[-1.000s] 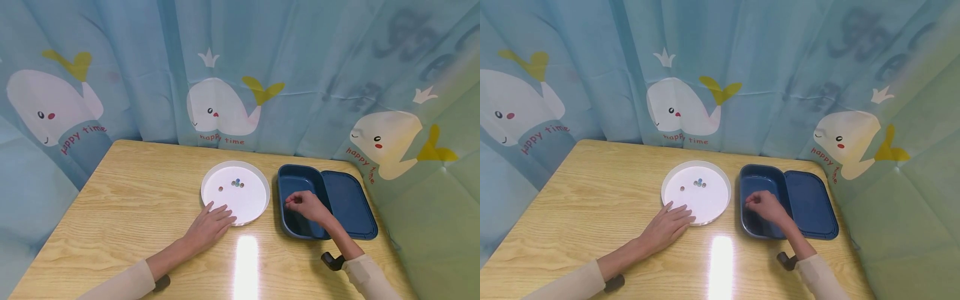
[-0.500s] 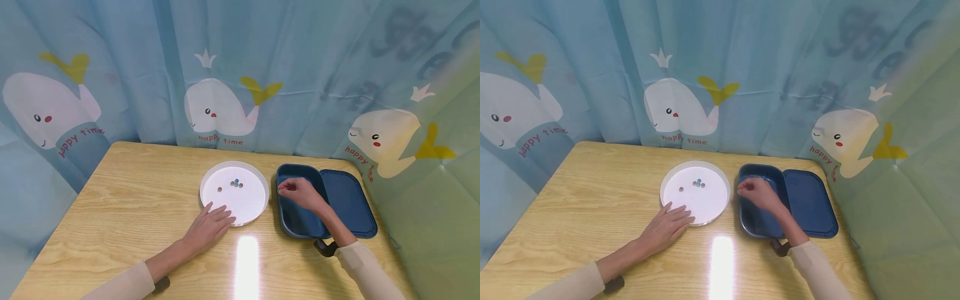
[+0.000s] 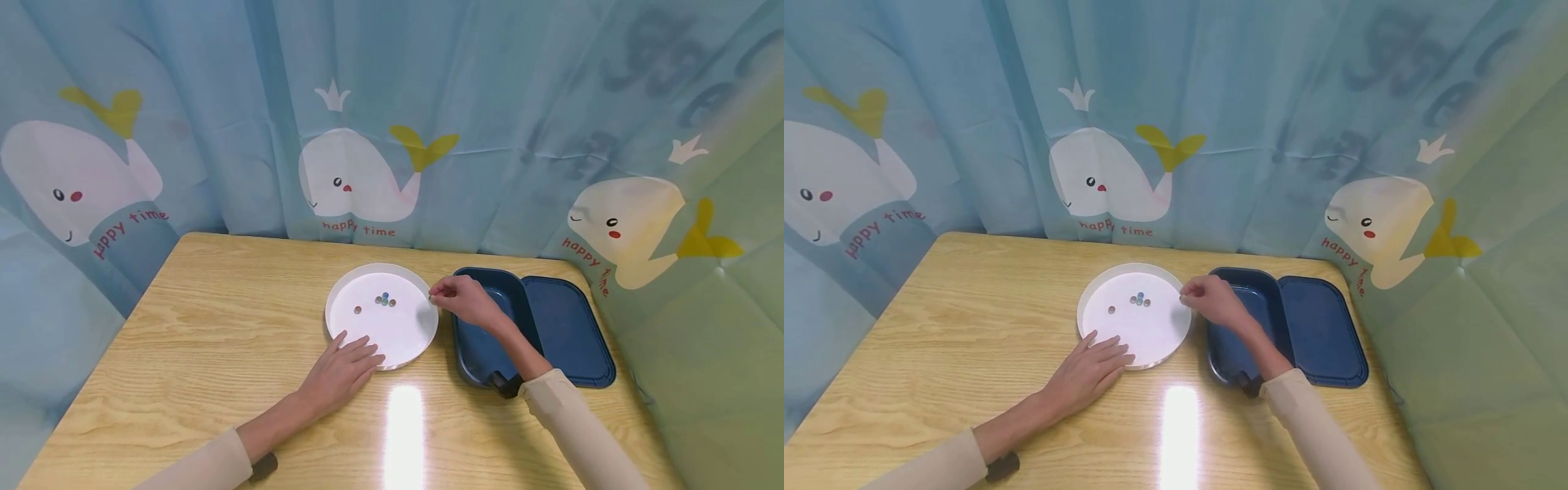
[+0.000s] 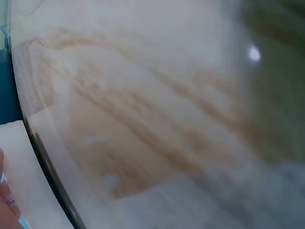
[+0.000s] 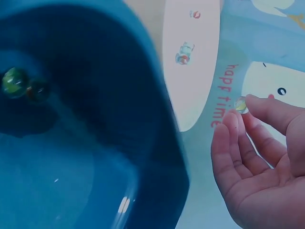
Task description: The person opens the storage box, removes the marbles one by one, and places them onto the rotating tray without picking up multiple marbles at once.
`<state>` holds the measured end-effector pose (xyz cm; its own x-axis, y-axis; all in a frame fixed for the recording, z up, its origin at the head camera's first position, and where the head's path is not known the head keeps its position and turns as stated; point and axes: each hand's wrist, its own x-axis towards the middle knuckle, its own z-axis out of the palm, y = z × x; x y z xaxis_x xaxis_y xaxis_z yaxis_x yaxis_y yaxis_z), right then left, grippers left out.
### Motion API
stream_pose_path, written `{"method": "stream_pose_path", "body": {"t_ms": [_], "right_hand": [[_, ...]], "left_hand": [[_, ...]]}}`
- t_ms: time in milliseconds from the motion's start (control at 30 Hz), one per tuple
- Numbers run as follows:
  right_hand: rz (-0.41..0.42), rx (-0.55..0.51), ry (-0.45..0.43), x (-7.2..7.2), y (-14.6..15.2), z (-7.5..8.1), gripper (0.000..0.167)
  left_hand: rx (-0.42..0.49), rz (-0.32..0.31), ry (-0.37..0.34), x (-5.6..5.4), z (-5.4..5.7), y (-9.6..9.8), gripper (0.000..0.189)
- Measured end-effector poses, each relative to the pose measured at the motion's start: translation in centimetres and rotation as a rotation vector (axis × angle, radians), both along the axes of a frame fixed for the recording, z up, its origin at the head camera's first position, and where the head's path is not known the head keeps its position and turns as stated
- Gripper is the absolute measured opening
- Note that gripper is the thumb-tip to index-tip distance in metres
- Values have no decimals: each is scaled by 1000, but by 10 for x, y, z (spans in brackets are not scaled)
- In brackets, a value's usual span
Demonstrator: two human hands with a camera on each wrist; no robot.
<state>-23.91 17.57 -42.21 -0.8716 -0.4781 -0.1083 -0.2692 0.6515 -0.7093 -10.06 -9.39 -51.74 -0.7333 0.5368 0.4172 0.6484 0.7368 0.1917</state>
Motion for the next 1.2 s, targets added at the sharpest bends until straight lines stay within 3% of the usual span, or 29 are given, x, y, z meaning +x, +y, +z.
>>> {"method": "stream_pose_path", "body": {"t_ms": [233,467,767,1200], "right_hand": [[18,8,9,-10,-19,1,16],[42,-17,-11,-17,-36,-10,15],[14,-34,-49,-26,-53,-23,15],[-28,21,-50,-39,-75,-39,13]], "left_hand": [[-3,5,2,-1,0,0,24],[-1,-1,7,0,1,0,24],[-17,-9,18,-1,0,0,26],[-12,-5,3,0,0,1,25]]}}
